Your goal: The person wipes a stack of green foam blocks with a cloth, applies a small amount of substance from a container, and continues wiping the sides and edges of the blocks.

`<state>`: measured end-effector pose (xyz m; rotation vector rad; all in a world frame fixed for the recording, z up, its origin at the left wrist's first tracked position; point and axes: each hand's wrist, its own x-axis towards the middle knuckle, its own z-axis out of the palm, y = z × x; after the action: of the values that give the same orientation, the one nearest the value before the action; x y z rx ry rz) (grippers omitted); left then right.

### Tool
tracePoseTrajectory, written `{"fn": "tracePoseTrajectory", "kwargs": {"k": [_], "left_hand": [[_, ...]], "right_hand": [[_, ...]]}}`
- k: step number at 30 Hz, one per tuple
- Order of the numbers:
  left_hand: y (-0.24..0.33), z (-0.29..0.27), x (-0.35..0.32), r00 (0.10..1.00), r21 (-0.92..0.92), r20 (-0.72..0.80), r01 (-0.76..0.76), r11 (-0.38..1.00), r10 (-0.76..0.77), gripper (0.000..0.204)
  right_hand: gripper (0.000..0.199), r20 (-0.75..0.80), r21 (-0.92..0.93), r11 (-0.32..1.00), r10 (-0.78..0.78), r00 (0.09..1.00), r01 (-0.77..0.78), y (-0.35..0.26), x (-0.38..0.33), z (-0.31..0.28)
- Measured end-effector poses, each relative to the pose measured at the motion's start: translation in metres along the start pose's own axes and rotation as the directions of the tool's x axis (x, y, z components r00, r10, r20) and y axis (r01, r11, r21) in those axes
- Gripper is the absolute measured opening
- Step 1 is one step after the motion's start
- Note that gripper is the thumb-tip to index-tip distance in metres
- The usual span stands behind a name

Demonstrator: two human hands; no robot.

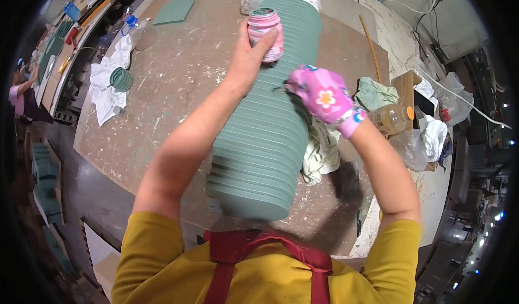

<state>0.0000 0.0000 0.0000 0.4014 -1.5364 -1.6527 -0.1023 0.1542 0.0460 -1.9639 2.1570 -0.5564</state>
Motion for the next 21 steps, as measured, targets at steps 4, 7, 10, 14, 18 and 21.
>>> {"fn": "tracePoseTrajectory", "kwargs": {"k": [4, 7, 10, 14, 18, 21], "left_hand": [[-0.003, -0.004, 0.001, 0.999, -0.033, 0.028, -0.031, 0.999, 0.032, 0.063], [-0.001, -0.006, -0.001, 0.999, -0.009, 0.026, -0.031, 0.999, 0.031, 0.061], [0.001, -0.007, -0.001, 0.999, 0.004, 0.023, -0.030, 1.000, 0.030, 0.067], [0.004, -0.008, -0.002, 0.999, -0.051, 0.045, -0.015, 0.999, 0.017, 0.071], [0.004, 0.000, -0.002, 0.999, -0.064, 0.053, -0.011, 0.998, 0.014, 0.068], [0.011, 0.005, -0.005, 0.995, 0.012, 0.094, 0.012, 1.000, -0.014, 0.069]], "right_hand": [[0.013, -0.024, -0.015, 1.000, 0.018, 1.000, -0.018, -0.017, 0.003, 0.002], [0.017, 0.032, 0.015, 0.996, 0.087, 0.996, -0.088, -0.004, -0.015, -0.009], [0.017, -0.008, -0.093, 0.993, 0.071, 0.997, -0.072, -0.001, -0.056, -0.026], [0.016, -0.134, 0.157, 0.929, 0.357, 0.924, -0.336, 0.001, -0.104, -0.024], [0.014, -0.012, 0.704, 0.510, 0.705, 0.709, -0.495, 0.007, -0.175, 0.007], [0.018, -0.087, 0.775, 0.496, 0.697, 0.712, -0.392, 0.010, -0.229, 0.032]]}}
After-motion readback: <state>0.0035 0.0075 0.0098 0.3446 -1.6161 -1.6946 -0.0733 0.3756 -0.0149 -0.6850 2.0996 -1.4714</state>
